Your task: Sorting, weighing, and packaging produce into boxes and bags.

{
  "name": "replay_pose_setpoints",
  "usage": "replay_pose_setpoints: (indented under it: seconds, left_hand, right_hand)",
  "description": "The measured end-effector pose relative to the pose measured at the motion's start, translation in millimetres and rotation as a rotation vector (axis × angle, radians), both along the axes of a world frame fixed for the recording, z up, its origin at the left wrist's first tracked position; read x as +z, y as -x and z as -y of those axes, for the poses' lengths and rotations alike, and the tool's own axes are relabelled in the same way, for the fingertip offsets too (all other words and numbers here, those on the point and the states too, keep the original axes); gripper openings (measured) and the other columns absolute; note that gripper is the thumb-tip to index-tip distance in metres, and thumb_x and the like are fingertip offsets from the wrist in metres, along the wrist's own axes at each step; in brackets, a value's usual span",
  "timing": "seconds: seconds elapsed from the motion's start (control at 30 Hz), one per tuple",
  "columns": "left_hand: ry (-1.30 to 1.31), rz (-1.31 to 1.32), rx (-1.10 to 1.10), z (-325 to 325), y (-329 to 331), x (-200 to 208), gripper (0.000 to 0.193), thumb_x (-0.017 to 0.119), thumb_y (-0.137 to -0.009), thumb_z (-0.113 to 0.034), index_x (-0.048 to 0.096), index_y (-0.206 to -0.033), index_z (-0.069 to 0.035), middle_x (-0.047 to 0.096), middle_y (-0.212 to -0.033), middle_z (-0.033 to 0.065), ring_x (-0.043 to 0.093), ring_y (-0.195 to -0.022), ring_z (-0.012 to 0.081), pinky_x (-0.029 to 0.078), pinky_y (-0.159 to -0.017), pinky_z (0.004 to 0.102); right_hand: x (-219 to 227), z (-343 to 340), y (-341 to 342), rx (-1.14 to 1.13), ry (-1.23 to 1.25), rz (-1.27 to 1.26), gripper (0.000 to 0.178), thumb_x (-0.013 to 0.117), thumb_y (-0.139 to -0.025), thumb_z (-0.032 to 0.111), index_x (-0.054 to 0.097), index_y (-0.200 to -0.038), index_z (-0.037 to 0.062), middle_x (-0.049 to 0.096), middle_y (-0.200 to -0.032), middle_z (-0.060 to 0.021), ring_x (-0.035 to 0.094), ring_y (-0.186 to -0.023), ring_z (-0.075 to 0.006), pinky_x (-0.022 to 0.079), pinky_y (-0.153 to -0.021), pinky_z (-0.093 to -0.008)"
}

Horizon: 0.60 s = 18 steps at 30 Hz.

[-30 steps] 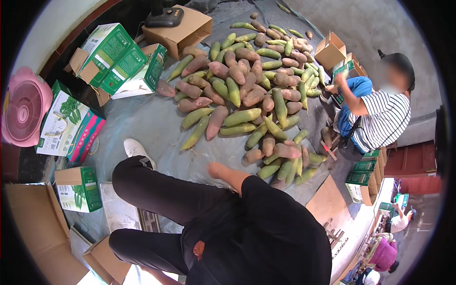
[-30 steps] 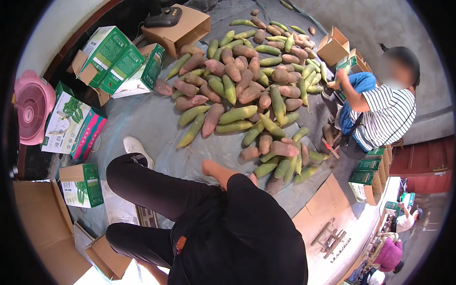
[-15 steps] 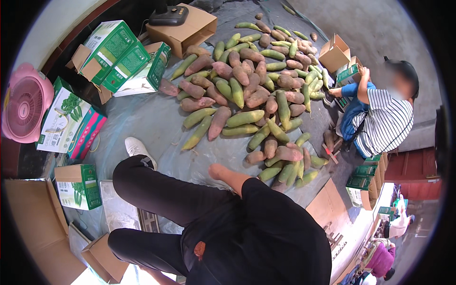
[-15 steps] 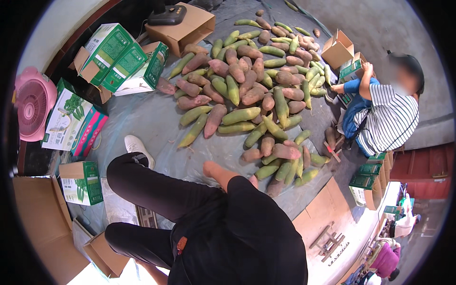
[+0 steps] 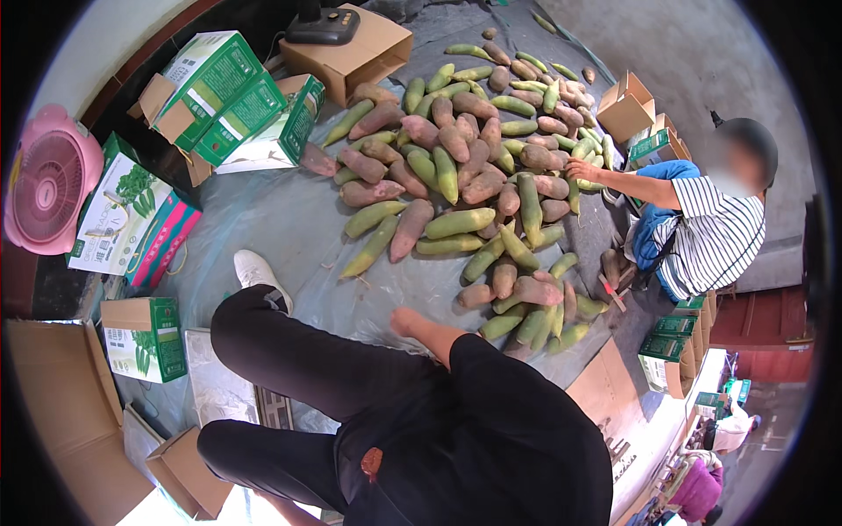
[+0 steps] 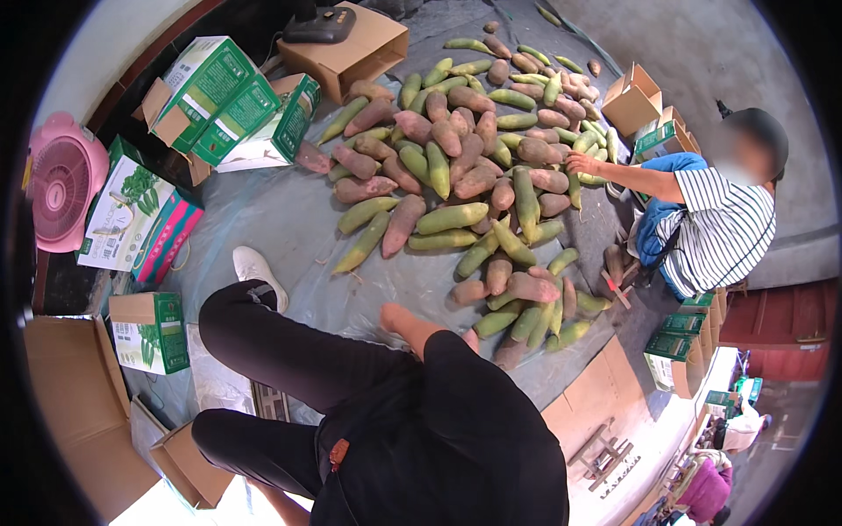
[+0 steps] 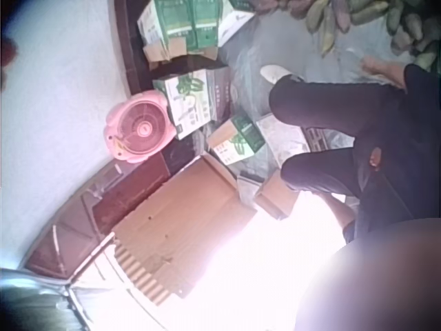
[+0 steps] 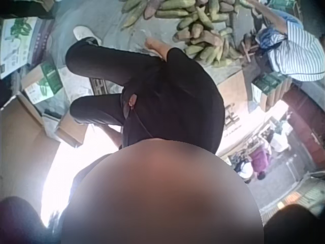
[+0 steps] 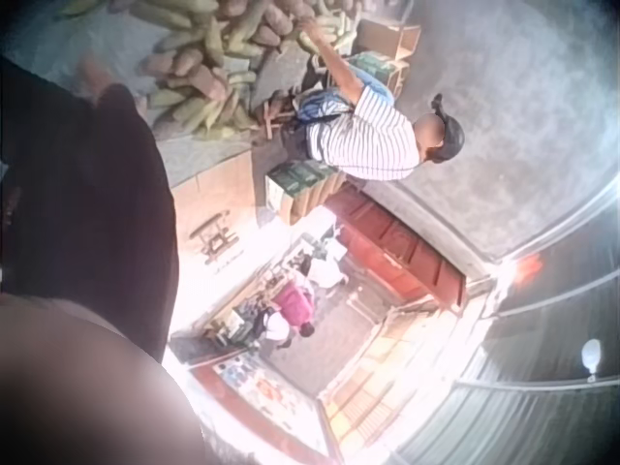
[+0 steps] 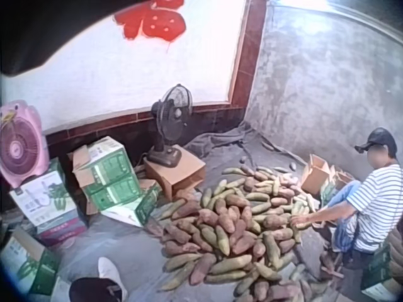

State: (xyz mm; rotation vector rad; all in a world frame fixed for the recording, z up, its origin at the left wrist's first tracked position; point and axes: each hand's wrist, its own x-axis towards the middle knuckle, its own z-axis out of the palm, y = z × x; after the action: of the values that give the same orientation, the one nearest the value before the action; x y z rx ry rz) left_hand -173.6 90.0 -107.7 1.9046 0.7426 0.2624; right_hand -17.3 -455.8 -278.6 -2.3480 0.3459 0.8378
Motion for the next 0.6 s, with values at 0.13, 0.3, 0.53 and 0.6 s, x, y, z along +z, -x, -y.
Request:
replay_pose_setpoints:
  seconds: [0.13, 0.3, 0.53, 0.6]
  left_hand:
    - [0.015, -0.031, -0.016, 3, -2, -2, 0.043, 0.042, -0.092, -0.027, 0.05, -0.12, 0.004, 0.058, -0.111, 0.0189, 0.06, -0.094, 0.0268, 0.052, -0.082, 0.0362]
    - [-0.004, -0.06, -0.004, -1, 2, 2, 0.042, 0.043, -0.092, -0.026, 0.05, -0.12, 0.004, 0.058, -0.111, 0.0187, 0.06, -0.094, 0.0266, 0.051, -0.082, 0.036]
    - [-0.032, -0.079, 0.042, -9, 11, 11, 0.041, 0.043, -0.092, -0.025, 0.05, -0.12, 0.004, 0.058, -0.11, 0.0184, 0.06, -0.095, 0.0264, 0.051, -0.082, 0.0358]
    - [-0.028, -0.068, 0.076, -2, 13, 13, 0.041, 0.043, -0.092, -0.025, 0.05, -0.12, 0.004, 0.058, -0.11, 0.0183, 0.06, -0.095, 0.0263, 0.051, -0.082, 0.0357]
  right_hand:
    - [-20, 13, 3, 0.084, 0.041, 0.011, 0.032, 0.041, -0.083, 0.02, 0.065, -0.084, -0.0018, 0.062, -0.092, -0.0248, 0.059, -0.089, -0.0417, 0.047, -0.079, -0.0467]
    - [-6, 4, -2, 0.065, 0.005, -0.014, 0.031, 0.042, -0.081, 0.018, 0.065, -0.084, -0.0019, 0.062, -0.092, -0.0251, 0.059, -0.089, -0.0412, 0.047, -0.079, -0.0468]
    - [-12, -5, -14, 0.201, -0.006, 0.027, 0.027, 0.044, -0.079, 0.017, 0.064, -0.081, -0.0003, 0.063, -0.089, -0.0237, 0.059, -0.088, -0.0402, 0.048, -0.077, -0.0472]
    - [-33, 9, -6, 0.2, -0.01, 0.12, 0.025, 0.046, -0.078, 0.017, 0.064, -0.079, 0.0001, 0.063, -0.087, -0.023, 0.059, -0.087, -0.0405, 0.048, -0.076, -0.047]
